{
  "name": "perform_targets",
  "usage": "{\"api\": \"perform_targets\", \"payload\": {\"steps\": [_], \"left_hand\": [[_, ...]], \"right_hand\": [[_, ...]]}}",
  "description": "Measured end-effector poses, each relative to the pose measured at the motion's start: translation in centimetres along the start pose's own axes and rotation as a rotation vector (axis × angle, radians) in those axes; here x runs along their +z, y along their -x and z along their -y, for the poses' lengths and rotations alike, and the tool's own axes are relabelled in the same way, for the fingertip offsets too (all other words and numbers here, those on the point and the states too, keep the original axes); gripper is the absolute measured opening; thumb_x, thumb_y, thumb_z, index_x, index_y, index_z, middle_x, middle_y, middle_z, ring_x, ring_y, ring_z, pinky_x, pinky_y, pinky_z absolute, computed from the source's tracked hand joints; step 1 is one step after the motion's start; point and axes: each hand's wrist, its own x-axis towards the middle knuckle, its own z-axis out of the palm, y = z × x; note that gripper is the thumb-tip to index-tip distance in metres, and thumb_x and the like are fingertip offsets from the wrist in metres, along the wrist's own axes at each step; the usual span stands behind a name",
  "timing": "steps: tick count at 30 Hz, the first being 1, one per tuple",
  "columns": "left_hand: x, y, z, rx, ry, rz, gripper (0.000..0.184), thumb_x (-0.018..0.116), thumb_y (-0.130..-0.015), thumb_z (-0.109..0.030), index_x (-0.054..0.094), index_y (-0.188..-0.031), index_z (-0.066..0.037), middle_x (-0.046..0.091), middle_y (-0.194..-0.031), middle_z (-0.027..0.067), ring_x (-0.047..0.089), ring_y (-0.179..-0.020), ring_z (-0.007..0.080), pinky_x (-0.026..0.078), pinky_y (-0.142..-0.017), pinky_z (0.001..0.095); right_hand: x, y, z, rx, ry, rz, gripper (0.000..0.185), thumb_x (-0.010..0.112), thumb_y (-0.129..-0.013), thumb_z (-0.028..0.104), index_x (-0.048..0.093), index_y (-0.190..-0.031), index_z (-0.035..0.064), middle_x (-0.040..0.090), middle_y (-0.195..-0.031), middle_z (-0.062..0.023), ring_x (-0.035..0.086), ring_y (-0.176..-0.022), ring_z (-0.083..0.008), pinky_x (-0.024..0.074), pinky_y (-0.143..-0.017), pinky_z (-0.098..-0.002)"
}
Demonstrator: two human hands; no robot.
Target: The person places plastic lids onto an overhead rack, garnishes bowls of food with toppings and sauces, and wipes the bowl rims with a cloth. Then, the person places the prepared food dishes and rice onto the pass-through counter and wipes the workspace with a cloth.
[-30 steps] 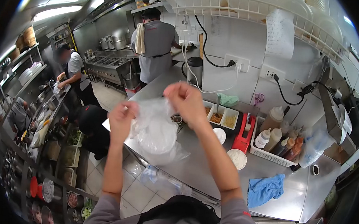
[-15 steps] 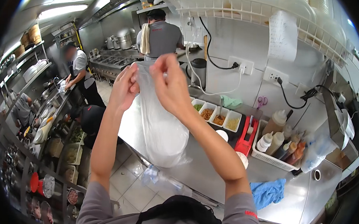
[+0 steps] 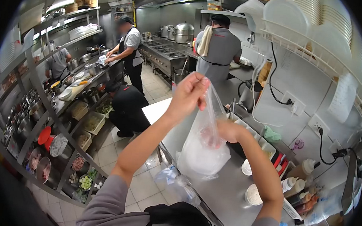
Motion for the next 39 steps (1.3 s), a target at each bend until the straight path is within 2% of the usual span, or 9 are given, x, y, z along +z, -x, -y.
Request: {"api": "perform_targets", "payload": {"steps": [2, 6, 9, 15, 18, 24, 30, 33, 39], "left_hand": [[0.3, 0.1, 0.6, 0.091, -0.062, 0.044, 0.018, 0.050, -0.091, -0.022, 0.047, -0.087, -0.005, 0.043, -0.063, -0.0025, 0.045, -0.045, 0.0053, 0.037, -0.043, 0.0200], [2.3, 1.3, 0.0, 0.157, -0.192, 0.103, 0.018, 0.048, -0.091, -0.021, 0.047, -0.085, -0.005, 0.043, -0.064, -0.0031, 0.042, -0.046, 0.0035, 0.035, -0.043, 0.0191], [1.4, 0.9, 1.2, 0.098, -0.076, 0.020, 0.019, 0.047, -0.092, -0.023, 0.047, -0.086, -0.005, 0.043, -0.063, -0.0033, 0.041, -0.045, 0.0033, 0.034, -0.043, 0.0183], [-0.4, 0.0, 1.7, 0.173, 0.029, -0.183, 0.025, 0.044, -0.093, -0.027, 0.049, -0.087, -0.004, 0.042, -0.059, -0.0030, 0.039, -0.044, 0.0036, 0.033, -0.042, 0.0181], [-0.3, -0.9, 0.8, 0.176, 0.031, -0.220, 0.026, 0.044, -0.093, -0.028, 0.049, -0.087, -0.004, 0.041, -0.058, -0.0032, 0.038, -0.044, 0.0035, 0.032, -0.041, 0.0184], [1.2, -2.2, 2.1, 0.144, 0.098, -0.195, 0.025, 0.040, -0.094, -0.027, 0.048, -0.085, -0.005, 0.040, -0.059, -0.0032, 0.039, -0.046, 0.0035, 0.032, -0.044, 0.0181], [1.0, -2.5, 3.1, 0.165, 0.077, -0.166, 0.024, 0.040, -0.095, -0.025, 0.048, -0.085, -0.004, 0.039, -0.058, -0.0033, 0.038, -0.045, 0.0033, 0.032, -0.043, 0.0185], [1.5, -2.4, 2.6, 0.180, 0.059, -0.086, 0.023, 0.040, -0.095, -0.024, 0.048, -0.085, -0.003, 0.040, -0.059, -0.0033, 0.039, -0.045, 0.0034, 0.032, -0.043, 0.0188], [0.9, 0.8, 3.4, 0.265, -0.265, 0.040, 0.018, 0.055, -0.086, -0.015, 0.049, -0.099, -0.004, 0.043, -0.061, -0.0026, 0.039, -0.047, 0.0036, 0.033, -0.045, 0.0191]], "right_hand": [[0.5, -2.0, -2.1, -0.365, 0.667, -0.026, 0.022, 0.049, -0.083, 0.018, 0.057, -0.073, -0.0001, 0.058, -0.066, -0.0121, 0.053, -0.057, -0.0229, 0.0448, -0.055, -0.0330], [5.1, -1.7, 1.6, -0.650, 0.625, -0.379, 0.007, 0.051, -0.071, 0.004, 0.056, -0.072, -0.0004, 0.057, -0.071, -0.0161, 0.056, -0.067, -0.0299, 0.0447, -0.060, -0.0387], [2.3, -3.6, 0.5, -0.288, 0.864, -0.164, 0.009, 0.054, -0.069, 0.004, 0.057, -0.077, -0.0002, 0.058, -0.078, -0.0174, 0.057, -0.073, -0.0315, 0.0456, -0.064, -0.0404], [2.6, -4.3, -1.7, -0.298, 1.150, -0.211, 0.024, 0.061, -0.069, 0.011, 0.058, -0.091, 0.0006, 0.060, -0.090, -0.0176, 0.058, -0.084, -0.0342, 0.0458, -0.074, -0.0411], [3.5, -4.6, -0.4, -0.359, 0.736, -0.132, 0.037, 0.066, -0.070, 0.022, 0.058, -0.100, 0.0012, 0.059, -0.099, -0.0181, 0.056, -0.093, -0.0332, 0.0438, -0.083, -0.0397], [0.6, -4.7, -0.9, -0.040, 0.750, -0.096, 0.059, 0.068, -0.072, 0.032, 0.049, -0.117, 0.0000, 0.053, -0.116, -0.0181, 0.049, -0.109, -0.0289, 0.0360, -0.096, -0.0348], [-1.5, -6.1, -7.1, -0.073, 0.875, -0.181, 0.053, 0.071, -0.064, 0.036, 0.058, -0.101, 0.0002, 0.059, -0.097, -0.0195, 0.056, -0.093, -0.0313, 0.0413, -0.086, -0.0394], [-0.6, -5.6, -5.5, -0.013, 0.824, -0.072, 0.070, 0.073, -0.065, 0.039, 0.048, -0.118, 0.0010, 0.052, -0.117, -0.0174, 0.048, -0.108, -0.0290, 0.0349, -0.096, -0.0364], [-0.4, -6.6, -6.5, -0.178, 0.813, -0.228, 0.062, 0.072, -0.065, 0.040, 0.053, -0.111, 0.0021, 0.056, -0.109, -0.0153, 0.051, -0.100, -0.0269, 0.0383, -0.090, -0.0372]]}}
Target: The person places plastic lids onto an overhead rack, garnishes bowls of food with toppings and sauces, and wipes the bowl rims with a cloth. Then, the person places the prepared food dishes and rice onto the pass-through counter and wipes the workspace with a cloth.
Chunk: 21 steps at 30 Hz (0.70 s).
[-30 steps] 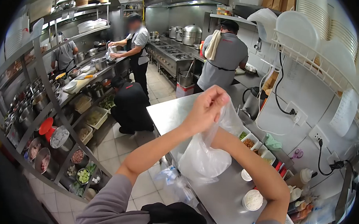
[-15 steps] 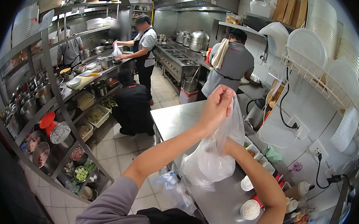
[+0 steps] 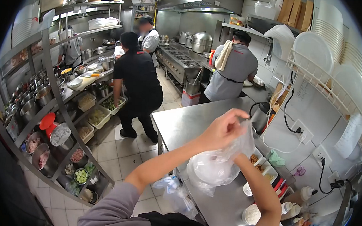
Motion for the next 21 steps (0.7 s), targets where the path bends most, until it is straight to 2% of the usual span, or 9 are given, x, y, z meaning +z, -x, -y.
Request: {"api": "perform_targets", "payload": {"steps": [2, 4, 6, 8, 10, 13, 16, 21], "left_hand": [[-2.0, 3.1, -0.4, 0.016, -0.245, -0.072, 0.028, 0.061, -0.082, -0.015, 0.049, -0.105, -0.005, 0.045, -0.065, -0.0020, 0.040, -0.049, 0.0037, 0.034, -0.047, 0.0201], [-4.5, 6.6, 1.0, -0.253, -0.251, -0.194, 0.047, 0.065, -0.078, -0.015, 0.043, -0.119, -0.006, 0.046, -0.073, -0.0014, 0.043, -0.056, 0.0047, 0.038, -0.055, 0.0208], [-5.6, 11.4, 4.8, -0.276, -0.157, -0.304, 0.060, 0.067, -0.077, -0.022, 0.036, -0.126, -0.008, 0.051, -0.095, 0.0022, 0.049, -0.082, 0.0125, 0.039, -0.076, 0.0295], [-3.6, 15.7, 6.8, -0.286, -0.226, -0.272, 0.074, 0.068, -0.075, -0.031, 0.027, -0.131, -0.006, 0.041, -0.123, 0.0127, 0.039, -0.114, 0.0217, 0.031, -0.095, 0.0394], [-1.5, 18.8, 9.0, -0.222, -0.315, -0.097, 0.093, 0.069, -0.069, -0.048, 0.021, -0.134, -0.002, 0.018, -0.139, 0.0202, 0.022, -0.128, 0.0319, 0.019, -0.102, 0.0473], [0.6, 19.9, 9.5, -0.121, -0.567, -0.073, 0.110, 0.067, -0.060, -0.062, 0.017, -0.134, 0.000, 0.016, -0.139, 0.0238, 0.015, -0.130, 0.0389, 0.013, -0.102, 0.0527], [1.3, 19.8, 10.7, -0.037, -0.576, -0.170, 0.115, 0.067, -0.054, -0.067, 0.017, -0.134, -0.001, 0.015, -0.139, 0.0233, 0.015, -0.130, 0.0404, 0.012, -0.102, 0.0513], [1.3, 19.7, 12.3, 0.040, -0.553, -0.224, 0.116, 0.061, -0.053, -0.071, 0.017, -0.134, -0.001, 0.018, -0.139, 0.0239, 0.019, -0.129, 0.0395, 0.015, -0.101, 0.0495]], "right_hand": [[-0.3, -0.1, -0.5, 0.035, 0.001, 0.041, 0.062, 0.072, -0.066, 0.040, 0.053, -0.111, 0.0020, 0.056, -0.109, -0.0150, 0.052, -0.100, -0.0265, 0.0386, -0.089, -0.0369], [-0.2, 0.1, -0.8, 0.045, 0.004, 0.061, 0.062, 0.071, -0.066, 0.040, 0.053, -0.112, 0.0019, 0.056, -0.109, -0.0148, 0.052, -0.100, -0.0261, 0.0389, -0.089, -0.0367], [-0.2, 0.0, -0.8, 0.066, -0.014, 0.090, 0.062, 0.071, -0.067, 0.040, 0.053, -0.112, 0.0018, 0.056, -0.109, -0.0145, 0.052, -0.100, -0.0256, 0.0392, -0.089, -0.0364], [-0.1, 0.0, -0.7, 0.083, -0.031, 0.121, 0.062, 0.071, -0.067, 0.041, 0.053, -0.112, 0.0017, 0.056, -0.109, -0.0142, 0.052, -0.100, -0.0252, 0.0395, -0.089, -0.0361], [-0.3, 0.0, -0.7, 0.095, -0.043, 0.139, 0.063, 0.071, -0.067, 0.041, 0.053, -0.113, 0.0016, 0.056, -0.109, -0.0140, 0.052, -0.100, -0.0248, 0.0398, -0.088, -0.0359], [-0.5, 0.2, -0.3, 0.100, -0.062, 0.154, 0.063, 0.070, -0.068, 0.042, 0.052, -0.113, 0.0014, 0.057, -0.109, -0.0136, 0.053, -0.100, -0.0241, 0.0403, -0.088, -0.0355], [-1.0, 0.4, 0.0, 0.114, -0.084, 0.166, 0.063, 0.070, -0.069, 0.042, 0.052, -0.114, 0.0012, 0.057, -0.109, -0.0132, 0.053, -0.099, -0.0235, 0.0407, -0.087, -0.0351], [-1.8, 1.7, 0.6, 0.137, -0.133, 0.197, 0.063, 0.069, -0.070, 0.043, 0.052, -0.114, 0.0010, 0.057, -0.109, -0.0126, 0.054, -0.099, -0.0224, 0.0415, -0.087, -0.0345]]}}
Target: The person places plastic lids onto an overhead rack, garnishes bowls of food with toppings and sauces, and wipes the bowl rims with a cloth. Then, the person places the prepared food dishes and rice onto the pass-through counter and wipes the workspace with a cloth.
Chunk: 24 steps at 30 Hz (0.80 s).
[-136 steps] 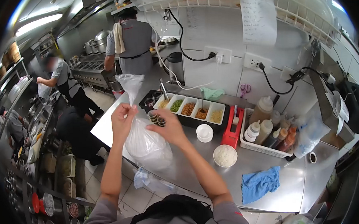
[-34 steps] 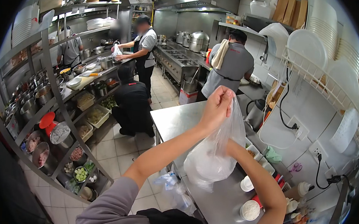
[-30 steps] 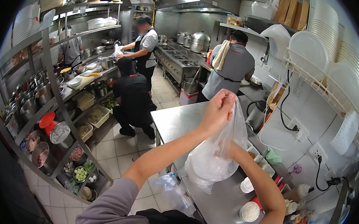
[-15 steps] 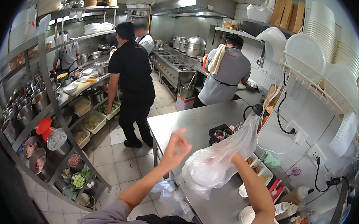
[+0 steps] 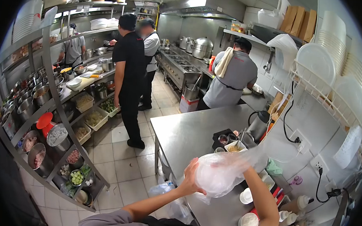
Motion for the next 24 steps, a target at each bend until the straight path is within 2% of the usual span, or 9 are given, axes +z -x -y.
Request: {"api": "perform_targets", "payload": {"steps": [6, 9, 12, 14, 18, 19, 21, 22, 24], "left_hand": [[-1.0, 0.0, 0.8, -0.103, 0.051, 0.145, 0.110, 0.044, -0.062, -0.076, 0.015, -0.135, 0.000, 0.021, -0.139, 0.0209, 0.025, -0.127, 0.0334, 0.015, -0.101, 0.0476], [-1.5, -0.4, 1.7, -0.082, 0.031, 0.266, 0.101, 0.039, -0.069, -0.074, 0.017, -0.136, -0.003, 0.023, -0.139, 0.0176, 0.027, -0.127, 0.0305, 0.015, -0.101, 0.0477], [-2.0, -1.3, 1.9, -0.077, -0.038, 0.338, 0.083, 0.040, -0.077, -0.066, 0.026, -0.135, -0.009, 0.026, -0.138, 0.0159, 0.027, -0.127, 0.0291, 0.015, -0.101, 0.0481], [-1.8, -1.4, 2.2, -0.091, -0.143, 0.372, 0.070, 0.043, -0.081, -0.059, 0.034, -0.132, -0.012, 0.027, -0.137, 0.0155, 0.028, -0.126, 0.0287, 0.015, -0.101, 0.0485], [-1.4, -1.8, 1.9, -0.164, -0.281, 0.431, 0.052, 0.048, -0.085, -0.045, 0.044, -0.125, -0.013, 0.028, -0.136, 0.0152, 0.028, -0.126, 0.0282, 0.016, -0.101, 0.0483], [-1.7, -2.5, 1.0, -0.188, -0.275, 0.444, 0.049, 0.049, -0.085, -0.041, 0.045, -0.124, -0.012, 0.027, -0.137, 0.0152, 0.028, -0.126, 0.0280, 0.017, -0.101, 0.0480], [-2.4, -3.4, -0.3, -0.252, -0.187, 0.226, 0.046, 0.046, -0.087, -0.039, 0.046, -0.123, -0.011, 0.031, -0.135, 0.0143, 0.031, -0.125, 0.0264, 0.019, -0.101, 0.0449], [-3.3, -4.6, -1.1, -0.273, -0.146, 0.116, 0.045, 0.045, -0.087, -0.037, 0.046, -0.123, -0.010, 0.033, -0.134, 0.0139, 0.032, -0.124, 0.0256, 0.020, -0.101, 0.0433], [-6.2, -7.5, -3.6, -0.385, 0.346, -0.038, 0.045, 0.041, -0.088, -0.037, 0.046, -0.123, -0.009, 0.037, -0.132, 0.0121, 0.036, -0.121, 0.0224, 0.021, -0.100, 0.0392]], "right_hand": [[-2.4, 3.3, 2.1, 0.085, -0.320, 0.193, 0.065, 0.069, -0.070, 0.045, 0.052, -0.115, 0.0006, 0.058, -0.108, -0.0123, 0.055, -0.097, -0.0218, 0.0424, -0.085, -0.0339], [-3.8, 6.1, 8.0, 0.299, 0.055, 0.179, 0.054, 0.070, -0.071, 0.035, 0.054, -0.113, 0.0052, 0.062, -0.096, -0.0126, 0.057, -0.089, -0.0277, 0.0437, -0.081, -0.0368], [-2.8, 8.6, 8.0, 0.137, 0.448, 0.120, 0.048, 0.070, -0.070, 0.026, 0.053, -0.110, 0.0039, 0.060, -0.095, -0.0140, 0.056, -0.086, -0.0323, 0.0438, -0.080, -0.0393], [-4.0, 11.1, 10.9, -0.234, 0.399, -0.202, 0.044, 0.073, -0.063, 0.015, 0.053, -0.100, 0.0025, 0.059, -0.095, -0.0136, 0.056, -0.088, -0.0337, 0.0446, -0.078, -0.0408], [-8.5, 16.7, 13.7, -0.564, 0.322, -0.577, 0.048, 0.073, -0.058, 0.009, 0.052, -0.100, 0.0035, 0.058, -0.091, -0.0131, 0.058, -0.084, -0.0311, 0.0457, -0.073, -0.0398], [-9.0, 17.9, 14.6, -0.489, 0.278, -0.730, 0.047, 0.072, -0.057, 0.008, 0.051, -0.099, 0.0038, 0.057, -0.089, -0.0131, 0.057, -0.081, -0.0299, 0.0453, -0.072, -0.0379], [-9.4, 18.9, 16.2, -0.407, 0.147, -1.062, 0.042, 0.070, -0.055, 0.006, 0.050, -0.091, 0.0042, 0.055, -0.087, -0.0129, 0.054, -0.078, -0.0274, 0.0431, -0.072, -0.0342], [-9.5, 18.7, 16.2, -0.499, 0.087, -1.133, 0.037, 0.068, -0.057, 0.006, 0.050, -0.089, 0.0055, 0.054, -0.089, -0.0127, 0.053, -0.081, -0.0271, 0.0427, -0.073, -0.0352], [-9.6, 17.6, 15.7, -0.643, 0.129, -1.127, 0.029, 0.066, -0.062, 0.008, 0.050, -0.086, 0.0083, 0.054, -0.091, -0.0119, 0.052, -0.087, -0.0271, 0.0417, -0.076, -0.0385]]}}
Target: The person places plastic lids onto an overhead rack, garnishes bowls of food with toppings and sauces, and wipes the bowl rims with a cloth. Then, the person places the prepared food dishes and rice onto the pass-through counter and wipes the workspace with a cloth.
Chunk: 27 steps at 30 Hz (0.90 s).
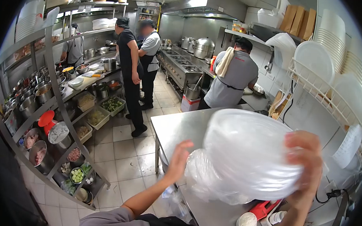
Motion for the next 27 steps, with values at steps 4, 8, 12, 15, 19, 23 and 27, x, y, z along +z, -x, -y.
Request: {"api": "perform_targets", "payload": {"steps": [4, 8, 12, 15, 19, 23, 27], "left_hand": [[-3.5, -2.9, -7.1, 0.016, 0.715, 0.175, 0.052, 0.035, -0.090, -0.040, 0.035, -0.130, -0.007, 0.041, -0.129, 0.0084, 0.041, -0.118, 0.0198, 0.026, -0.101, 0.0354], [-3.9, -2.9, -9.6, -0.452, 0.951, 0.389, 0.055, 0.046, -0.089, -0.035, 0.028, -0.133, -0.007, 0.040, -0.130, 0.0097, 0.041, -0.118, 0.0206, 0.033, -0.099, 0.0376], [-2.0, -4.7, -8.7, -0.281, 0.783, 0.204, 0.061, 0.056, -0.084, -0.015, 0.023, -0.134, -0.009, 0.037, -0.130, 0.0103, 0.038, -0.119, 0.0211, 0.035, -0.098, 0.0368], [-0.2, -5.6, -8.7, -0.118, 0.748, 0.004, 0.067, 0.057, -0.081, -0.005, 0.018, -0.135, -0.009, 0.034, -0.130, 0.0107, 0.037, -0.120, 0.0214, 0.036, -0.097, 0.0364], [2.6, -6.2, -8.9, 0.035, 0.600, -0.010, 0.074, 0.059, -0.079, -0.007, 0.012, -0.137, -0.008, 0.028, -0.133, 0.0126, 0.033, -0.122, 0.0229, 0.032, -0.099, 0.0365], [5.4, -6.4, -9.5, 0.206, 0.348, 0.067, 0.083, 0.063, -0.076, -0.012, 0.008, -0.138, -0.007, 0.025, -0.134, 0.0163, 0.031, -0.122, 0.0250, 0.029, -0.101, 0.0364], [7.2, -7.2, -9.5, 0.241, 0.356, 0.107, 0.082, 0.062, -0.077, -0.014, 0.007, -0.138, -0.008, 0.031, -0.131, 0.0179, 0.036, -0.119, 0.0241, 0.030, -0.100, 0.0356]], "right_hand": [[3.4, 0.3, -1.5, -0.436, 0.439, 0.308, 0.032, 0.064, -0.061, 0.019, 0.053, -0.091, 0.0221, 0.055, -0.096, -0.0020, 0.051, -0.092, -0.0238, 0.0409, -0.084, -0.0442], [7.4, 1.8, -3.6, -0.645, 0.485, 0.301, 0.034, 0.061, -0.067, 0.018, 0.046, -0.095, 0.0320, 0.055, -0.101, 0.0009, 0.052, -0.095, -0.0193, 0.0396, -0.088, -0.0403], [7.0, 2.2, -5.4, -0.343, 0.621, 0.348, 0.046, 0.061, -0.067, 0.012, 0.046, -0.108, 0.0280, 0.049, -0.116, -0.0055, 0.048, -0.105, -0.0243, 0.0389, -0.090, -0.0418], [5.7, 3.0, -5.8, 0.197, 0.306, 0.265, 0.063, 0.065, -0.071, 0.012, 0.037, -0.127, 0.0173, 0.039, -0.129, -0.0119, 0.045, -0.111, -0.0256, 0.0378, -0.091, -0.0394], [7.2, 5.6, -7.0, 0.695, -0.489, 0.088, 0.066, 0.059, -0.084, 0.024, 0.023, -0.134, 0.0023, 0.035, -0.130, -0.0175, 0.040, -0.116, -0.0226, 0.0348, -0.094, -0.0350], [7.1, 6.0, -6.7, 0.700, -0.402, -0.071, 0.065, 0.054, -0.087, 0.033, 0.024, -0.131, -0.0058, 0.041, -0.124, -0.0186, 0.042, -0.114, -0.0225, 0.0344, -0.095, -0.0334], [6.1, 6.7, -6.5, 0.782, -0.392, -0.182, 0.063, 0.053, -0.088, 0.034, 0.026, -0.130, -0.0045, 0.046, -0.119, -0.0180, 0.045, -0.111, -0.0220, 0.0346, -0.095, -0.0322]]}}
